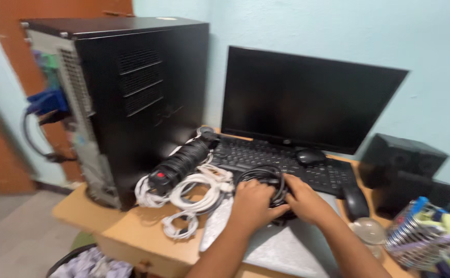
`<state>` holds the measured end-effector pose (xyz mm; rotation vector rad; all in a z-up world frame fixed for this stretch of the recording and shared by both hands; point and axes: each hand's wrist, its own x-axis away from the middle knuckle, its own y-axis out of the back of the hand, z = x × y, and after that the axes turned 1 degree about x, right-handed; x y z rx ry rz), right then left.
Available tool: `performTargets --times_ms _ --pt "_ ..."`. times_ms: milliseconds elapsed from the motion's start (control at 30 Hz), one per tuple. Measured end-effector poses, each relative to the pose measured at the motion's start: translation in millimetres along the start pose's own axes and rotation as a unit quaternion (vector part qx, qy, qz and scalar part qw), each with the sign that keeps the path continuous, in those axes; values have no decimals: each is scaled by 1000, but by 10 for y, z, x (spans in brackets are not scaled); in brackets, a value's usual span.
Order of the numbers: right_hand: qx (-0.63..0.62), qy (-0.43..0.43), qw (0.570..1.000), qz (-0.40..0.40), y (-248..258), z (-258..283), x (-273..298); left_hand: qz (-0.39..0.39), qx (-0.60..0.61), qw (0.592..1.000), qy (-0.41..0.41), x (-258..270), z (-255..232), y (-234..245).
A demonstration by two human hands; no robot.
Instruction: The person organizes a cluttered desk by coiling cables, crumpling a sheet of paper, and discarding it into a trash bin. They then open a drawer and place various cables and small items inside to tidy the workspace.
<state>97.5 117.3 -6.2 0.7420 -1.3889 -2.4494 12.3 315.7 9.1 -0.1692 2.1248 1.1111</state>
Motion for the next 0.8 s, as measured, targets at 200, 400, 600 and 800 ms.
performTargets --times_ms 200,400,600,800 --pt "-71 42 985 -149 -40 242 160 -182 55 980 -66 1 -135 269" --pt "66 197 927 -313 271 1025 405 -208 34 963 -169 530 -173 883" --pt "-18 286 908 -306 236 1810 675 -186 -104 974 -76 1958 372 1427" --pt "-72 495 857 -122 -844 2531 870 -72 -188 979 43 2651 1078 1343"
